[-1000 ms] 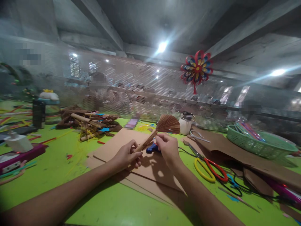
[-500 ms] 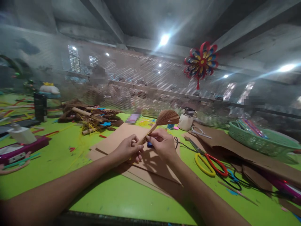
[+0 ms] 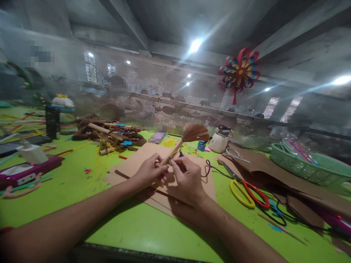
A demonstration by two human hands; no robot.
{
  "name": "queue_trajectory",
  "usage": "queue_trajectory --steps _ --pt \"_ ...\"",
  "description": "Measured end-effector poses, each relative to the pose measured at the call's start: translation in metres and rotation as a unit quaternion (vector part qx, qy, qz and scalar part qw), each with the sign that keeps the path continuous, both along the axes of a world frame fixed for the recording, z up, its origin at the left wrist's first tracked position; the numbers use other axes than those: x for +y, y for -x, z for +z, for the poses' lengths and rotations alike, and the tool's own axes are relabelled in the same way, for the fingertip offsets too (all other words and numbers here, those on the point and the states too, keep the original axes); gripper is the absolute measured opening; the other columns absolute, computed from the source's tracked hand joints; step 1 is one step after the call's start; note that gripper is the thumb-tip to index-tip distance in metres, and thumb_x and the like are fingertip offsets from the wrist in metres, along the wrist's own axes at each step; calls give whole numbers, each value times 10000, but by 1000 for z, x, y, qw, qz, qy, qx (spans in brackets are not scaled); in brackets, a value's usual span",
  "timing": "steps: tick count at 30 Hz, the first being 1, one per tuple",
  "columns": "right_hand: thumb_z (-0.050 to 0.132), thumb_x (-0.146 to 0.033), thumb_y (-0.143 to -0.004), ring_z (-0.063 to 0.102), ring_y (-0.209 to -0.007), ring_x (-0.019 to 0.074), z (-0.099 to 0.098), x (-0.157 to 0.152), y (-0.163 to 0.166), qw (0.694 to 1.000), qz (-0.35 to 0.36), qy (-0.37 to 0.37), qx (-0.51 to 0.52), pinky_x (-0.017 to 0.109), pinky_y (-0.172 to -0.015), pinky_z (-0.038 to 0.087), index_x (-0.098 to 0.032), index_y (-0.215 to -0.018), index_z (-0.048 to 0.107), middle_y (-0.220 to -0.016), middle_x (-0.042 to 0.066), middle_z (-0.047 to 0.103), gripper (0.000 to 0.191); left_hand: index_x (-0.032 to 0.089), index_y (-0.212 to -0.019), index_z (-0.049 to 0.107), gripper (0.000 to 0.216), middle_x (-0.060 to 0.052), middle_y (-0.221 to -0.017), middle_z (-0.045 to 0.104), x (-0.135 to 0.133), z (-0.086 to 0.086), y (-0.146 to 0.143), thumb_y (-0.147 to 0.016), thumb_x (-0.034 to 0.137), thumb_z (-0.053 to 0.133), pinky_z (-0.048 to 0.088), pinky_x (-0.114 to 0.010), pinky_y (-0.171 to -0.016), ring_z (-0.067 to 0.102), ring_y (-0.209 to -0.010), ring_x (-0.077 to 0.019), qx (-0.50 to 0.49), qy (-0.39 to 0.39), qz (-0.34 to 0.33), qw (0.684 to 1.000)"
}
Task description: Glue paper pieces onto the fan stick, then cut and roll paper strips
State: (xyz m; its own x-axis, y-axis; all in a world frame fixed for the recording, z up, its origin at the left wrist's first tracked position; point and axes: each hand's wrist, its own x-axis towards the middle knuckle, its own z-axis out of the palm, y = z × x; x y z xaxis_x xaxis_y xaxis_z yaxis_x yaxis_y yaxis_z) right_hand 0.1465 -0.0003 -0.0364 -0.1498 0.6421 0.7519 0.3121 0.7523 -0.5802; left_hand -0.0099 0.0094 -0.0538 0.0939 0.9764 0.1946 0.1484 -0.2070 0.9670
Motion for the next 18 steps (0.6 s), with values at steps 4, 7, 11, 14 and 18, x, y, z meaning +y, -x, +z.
queue_trajectory --steps 4,7,11,14,18 --pt "552 -210 -821 633 -753 156 -4 -3 5 1000 7 -22 -12 274 -690 510 -159 -977 638 -877 57 678 185 200 -781 355 216 -10 -611 645 -4 7 -1 -787 191 571 520 -292 -405 612 -425 -158 -16 -6 15 1000" --pt "547 -213 -821 635 -756 162 -5 -6 8 999 -1 -42 -30 285 -699 510 -169 -973 637 -878 60 684 181 199 -775 354 219 1 -580 631 -4 7 -1 -776 164 571 517 -282 -407 616 -431 -162 -26 -6 15 1000" --pt "609 -255 -770 615 -729 167 -9 -8 12 995 -1 -68 -71 287 -675 506 -180 -986 613 -867 59 673 228 201 -780 352 214 12 -569 626 0 3 1 -760 109 544 522 -287 -426 614 -426 -157 -32 -7 8 999" --pt "614 -248 -748 590 -761 186 -11 -5 12 987 -36 -95 -121 315 -699 499 -169 -1062 579 -905 83 644 325 202 -784 358 205 13 -563 619 2 -1 2 -759 126 546 517 -287 -417 619 -436 -166 -29 -14 8 999" --pt "580 -206 -758 566 -793 205 -12 0 8 968 -44 -172 -180 337 -715 489 -144 -1131 544 -918 105 624 380 201 -774 366 190 13 -560 620 2 -1 2 -765 157 551 499 -264 -399 613 -425 -162 -24 -13 -4 1000"
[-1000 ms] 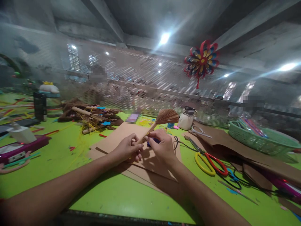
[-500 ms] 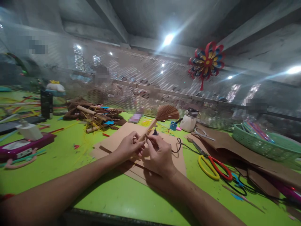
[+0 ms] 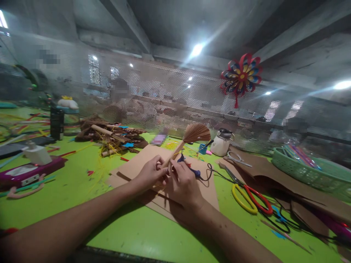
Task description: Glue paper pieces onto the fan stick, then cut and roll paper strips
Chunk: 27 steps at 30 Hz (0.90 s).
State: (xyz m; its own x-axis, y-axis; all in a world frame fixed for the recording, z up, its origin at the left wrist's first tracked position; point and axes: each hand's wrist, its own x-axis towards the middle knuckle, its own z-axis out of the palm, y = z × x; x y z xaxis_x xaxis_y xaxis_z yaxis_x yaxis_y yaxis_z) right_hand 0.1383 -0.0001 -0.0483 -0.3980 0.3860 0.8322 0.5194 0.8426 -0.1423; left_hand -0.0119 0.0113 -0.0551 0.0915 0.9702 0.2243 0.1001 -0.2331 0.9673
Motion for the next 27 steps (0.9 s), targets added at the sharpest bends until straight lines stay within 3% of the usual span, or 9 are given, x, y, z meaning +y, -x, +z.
queue_trajectory --steps 9,15,20,27 --pt "557 -225 -776 545 -720 202 -10 8 -3 993 -77 -69 -62 320 -650 471 -103 -1126 565 -797 98 588 371 204 -757 348 193 13 -513 614 -2 2 -4 -775 162 535 466 -240 -388 595 -402 -155 -36 3 -29 999" --pt "567 -327 -772 562 -756 233 -11 9 1 987 -92 -99 -88 335 -652 475 -64 -1139 561 -774 117 605 451 208 -759 341 195 37 -467 581 0 -2 -5 -770 183 534 480 -263 -373 581 -377 -164 -48 -4 -18 999" --pt "518 -201 -771 574 -734 226 -10 6 4 984 -113 -85 -105 322 -627 472 -43 -1163 551 -774 122 617 424 211 -765 340 223 37 -499 590 1 -4 -4 -763 230 562 497 -282 -390 597 -404 -172 -46 -2 -19 999" --pt "420 -188 -864 599 -694 209 -6 0 7 987 -116 -57 -95 312 -613 487 -29 -1162 549 -785 127 644 361 202 -756 373 177 36 -548 586 -3 1 -4 -755 187 549 499 -261 -444 611 -472 -158 -20 -24 12 999"
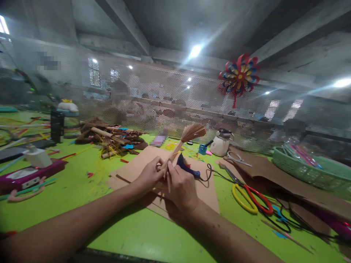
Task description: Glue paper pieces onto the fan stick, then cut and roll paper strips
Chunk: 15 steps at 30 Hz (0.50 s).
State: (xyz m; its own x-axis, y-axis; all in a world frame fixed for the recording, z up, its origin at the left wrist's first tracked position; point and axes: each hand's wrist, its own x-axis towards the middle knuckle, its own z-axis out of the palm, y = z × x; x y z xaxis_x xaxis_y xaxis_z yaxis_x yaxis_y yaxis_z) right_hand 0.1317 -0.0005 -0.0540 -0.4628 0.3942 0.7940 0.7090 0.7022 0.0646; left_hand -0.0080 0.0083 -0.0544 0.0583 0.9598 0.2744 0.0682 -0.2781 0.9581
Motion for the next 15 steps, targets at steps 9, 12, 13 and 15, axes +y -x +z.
queue_trajectory --steps 9,12,13,15 --pt "381 -202 -890 619 -758 221 1 -4 2 999 -1 49 9 334 -678 512 -31 -1168 552 -844 146 653 369 201 -747 396 181 46 -553 556 2 -1 1 -763 250 570 444 -216 -455 571 -500 -130 31 -33 16 999" --pt "379 -197 -888 623 -791 221 1 -5 2 998 0 62 12 336 -709 515 -47 -1185 546 -876 151 660 373 202 -741 399 189 43 -556 544 4 -3 3 -771 284 567 430 -214 -452 559 -515 -131 56 -42 27 997" --pt "384 -195 -884 624 -801 223 1 -5 2 998 1 65 13 337 -718 515 -49 -1190 544 -883 152 661 375 202 -743 401 187 42 -559 543 4 -3 3 -772 287 565 426 -212 -452 557 -518 -131 62 -43 30 997" --pt "396 -187 -875 625 -814 227 1 -5 2 997 0 71 16 343 -728 515 -56 -1195 545 -895 151 661 376 202 -744 404 182 42 -562 540 3 -3 2 -775 287 561 417 -206 -449 553 -515 -127 67 -42 35 996"
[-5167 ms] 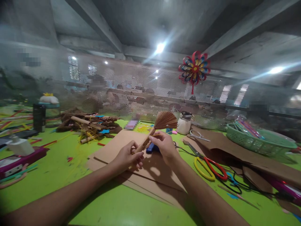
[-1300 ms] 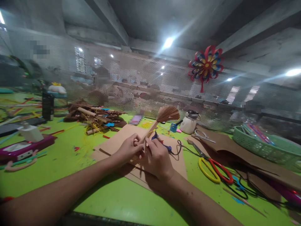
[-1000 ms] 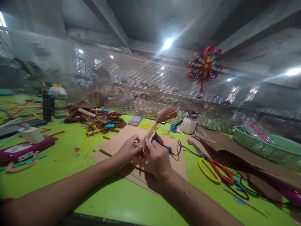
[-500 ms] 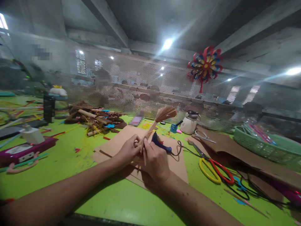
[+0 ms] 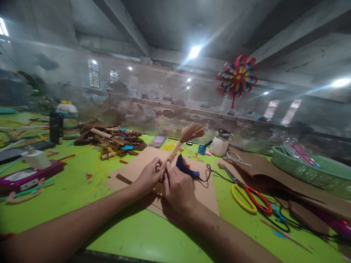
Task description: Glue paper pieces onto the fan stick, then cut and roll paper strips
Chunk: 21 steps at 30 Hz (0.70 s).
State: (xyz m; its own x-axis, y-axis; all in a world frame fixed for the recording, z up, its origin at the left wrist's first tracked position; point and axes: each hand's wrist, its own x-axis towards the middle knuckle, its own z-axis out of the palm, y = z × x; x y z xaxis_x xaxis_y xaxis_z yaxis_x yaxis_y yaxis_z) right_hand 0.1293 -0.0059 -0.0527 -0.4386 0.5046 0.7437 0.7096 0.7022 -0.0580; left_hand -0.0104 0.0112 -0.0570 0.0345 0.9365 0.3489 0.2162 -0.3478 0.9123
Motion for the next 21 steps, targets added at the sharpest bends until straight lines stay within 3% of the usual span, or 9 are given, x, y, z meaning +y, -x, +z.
queue_trajectory --steps 21 --pt "427 -152 -812 598 -782 225 -1 1 -1 1000 9 18 1 344 -695 498 -74 -1204 526 -891 130 644 412 204 -731 396 234 44 -551 535 4 -7 -1 -767 341 581 375 -184 -433 521 -488 -110 -13 -10 7 1000"
